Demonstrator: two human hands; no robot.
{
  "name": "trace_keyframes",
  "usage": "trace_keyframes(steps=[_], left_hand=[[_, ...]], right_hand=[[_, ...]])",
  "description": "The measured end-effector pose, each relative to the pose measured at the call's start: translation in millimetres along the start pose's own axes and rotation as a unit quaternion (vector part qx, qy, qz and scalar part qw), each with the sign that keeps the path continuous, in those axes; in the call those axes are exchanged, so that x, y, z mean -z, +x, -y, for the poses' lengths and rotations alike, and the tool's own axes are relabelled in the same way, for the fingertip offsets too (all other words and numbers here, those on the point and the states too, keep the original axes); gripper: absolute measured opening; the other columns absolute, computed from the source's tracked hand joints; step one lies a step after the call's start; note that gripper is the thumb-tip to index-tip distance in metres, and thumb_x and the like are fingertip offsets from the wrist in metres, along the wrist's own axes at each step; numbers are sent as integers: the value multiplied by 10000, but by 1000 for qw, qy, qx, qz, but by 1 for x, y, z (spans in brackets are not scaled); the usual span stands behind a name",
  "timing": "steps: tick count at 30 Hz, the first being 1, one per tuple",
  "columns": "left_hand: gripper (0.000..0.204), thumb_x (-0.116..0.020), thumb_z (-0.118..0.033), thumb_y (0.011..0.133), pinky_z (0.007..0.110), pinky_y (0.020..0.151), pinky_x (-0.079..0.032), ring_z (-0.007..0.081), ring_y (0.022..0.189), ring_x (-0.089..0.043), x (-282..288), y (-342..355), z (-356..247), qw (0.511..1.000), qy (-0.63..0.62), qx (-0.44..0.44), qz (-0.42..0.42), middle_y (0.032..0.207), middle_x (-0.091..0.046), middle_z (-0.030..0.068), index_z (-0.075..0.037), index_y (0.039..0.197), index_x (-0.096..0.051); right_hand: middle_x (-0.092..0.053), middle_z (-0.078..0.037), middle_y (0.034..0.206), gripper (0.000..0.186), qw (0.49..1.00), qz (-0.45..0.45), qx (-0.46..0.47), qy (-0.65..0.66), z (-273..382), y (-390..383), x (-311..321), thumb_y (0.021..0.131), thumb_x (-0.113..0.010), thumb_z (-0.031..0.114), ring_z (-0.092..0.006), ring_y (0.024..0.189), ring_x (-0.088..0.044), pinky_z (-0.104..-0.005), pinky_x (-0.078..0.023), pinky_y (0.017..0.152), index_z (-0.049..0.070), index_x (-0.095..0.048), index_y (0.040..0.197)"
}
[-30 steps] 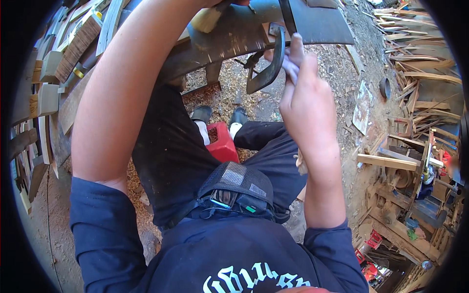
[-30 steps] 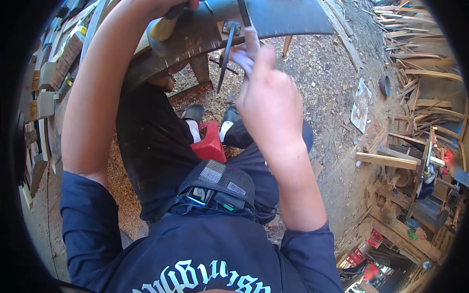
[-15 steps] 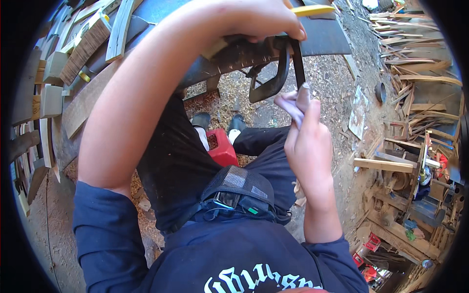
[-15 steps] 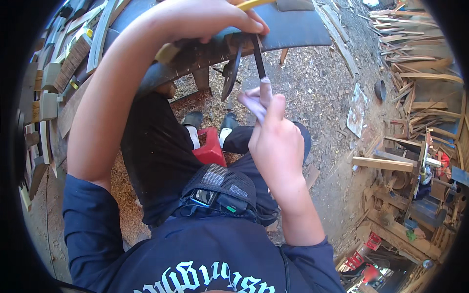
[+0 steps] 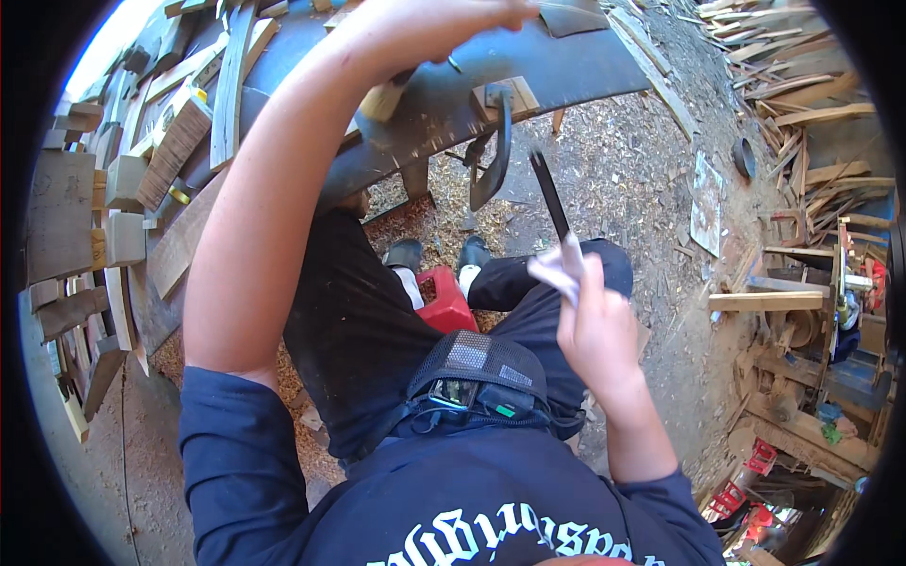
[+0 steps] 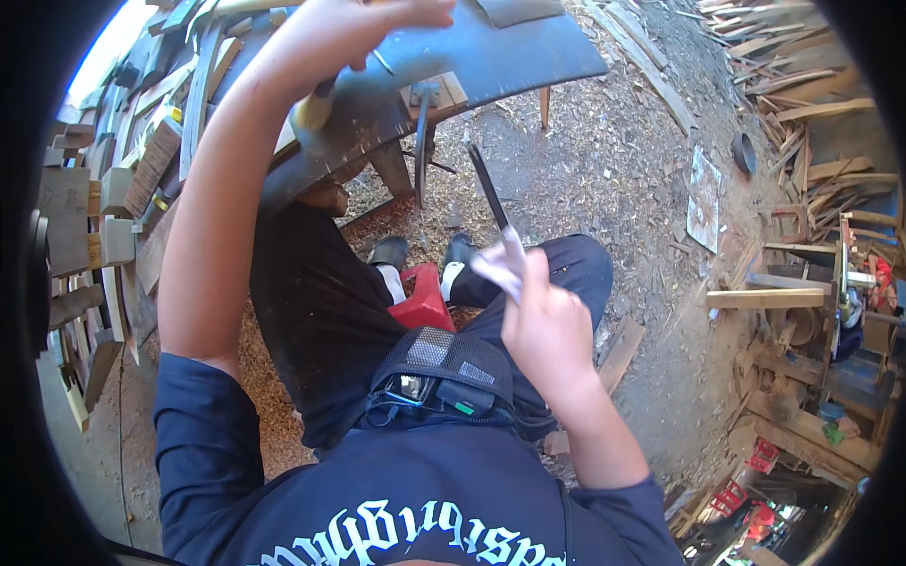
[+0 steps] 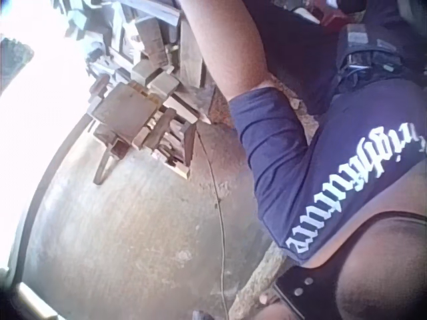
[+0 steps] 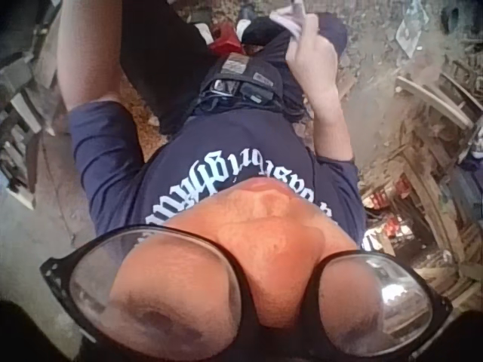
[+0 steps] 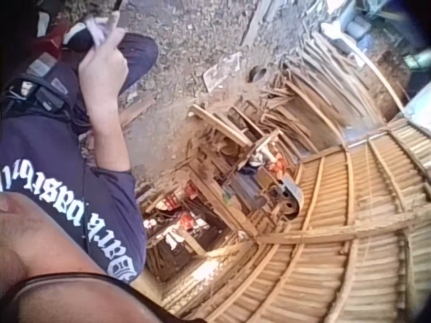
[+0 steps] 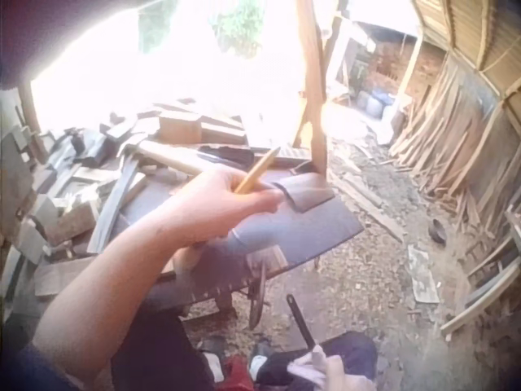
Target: Marking, measuring, and shaping a wood piece using hand tools.
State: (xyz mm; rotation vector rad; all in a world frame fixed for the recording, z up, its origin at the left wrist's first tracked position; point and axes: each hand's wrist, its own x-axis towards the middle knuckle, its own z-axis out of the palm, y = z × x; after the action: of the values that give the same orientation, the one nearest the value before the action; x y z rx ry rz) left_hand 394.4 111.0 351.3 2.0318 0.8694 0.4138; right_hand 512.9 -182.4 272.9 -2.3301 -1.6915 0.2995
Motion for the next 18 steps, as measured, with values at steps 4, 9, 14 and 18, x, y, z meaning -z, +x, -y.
trace_keyframes(steps=[4, 9, 14, 18], left_hand=[[591, -497, -499, 1004, 294, 562, -448, 146, 664, -598, -4, -1, 4, 963, -203, -66, -162, 955, -635, 82, 53, 1153, -646], [474, -433, -385, 994, 297, 659, -454, 153, 714, -515, 6, -1, 7, 829, -558, -10, 36, 855, -497, 63, 39, 1163, -560], [430, -485, -259, 959, 337, 764, -462, 184, 771, -497, -5, 4, -3, 802, -597, -7, 36, 895, -473, 65, 37, 1267, -531], [355, -587, -169, 964, 346, 812, -504, 183, 820, -579, -8, 5, 1, 836, -544, -34, 60, 947, -568, 69, 6, 1272, -574]], right_hand=[[-674, -288, 769, 369, 992, -12, -104, 74, -70, -44, -38, 911, -584, 46, -480, 734, -675, -572, -521, 597, 14, -468, 1260], [-691, -304, 911, 191, 973, -73, -202, 86, -138, -45, -78, 994, -531, 113, -494, 890, -668, -565, -509, 701, 0, -520, 1148], [-707, -273, 967, 230, 969, -81, -189, 139, -163, -45, -94, 1025, -554, 221, -475, 937, -674, -511, -528, 752, 12, -587, 1113], [-718, -247, 992, 267, 964, -56, -204, 161, -166, -38, -96, 1037, -553, 262, -446, 958, -688, -464, -532, 777, 19, -619, 1126]])
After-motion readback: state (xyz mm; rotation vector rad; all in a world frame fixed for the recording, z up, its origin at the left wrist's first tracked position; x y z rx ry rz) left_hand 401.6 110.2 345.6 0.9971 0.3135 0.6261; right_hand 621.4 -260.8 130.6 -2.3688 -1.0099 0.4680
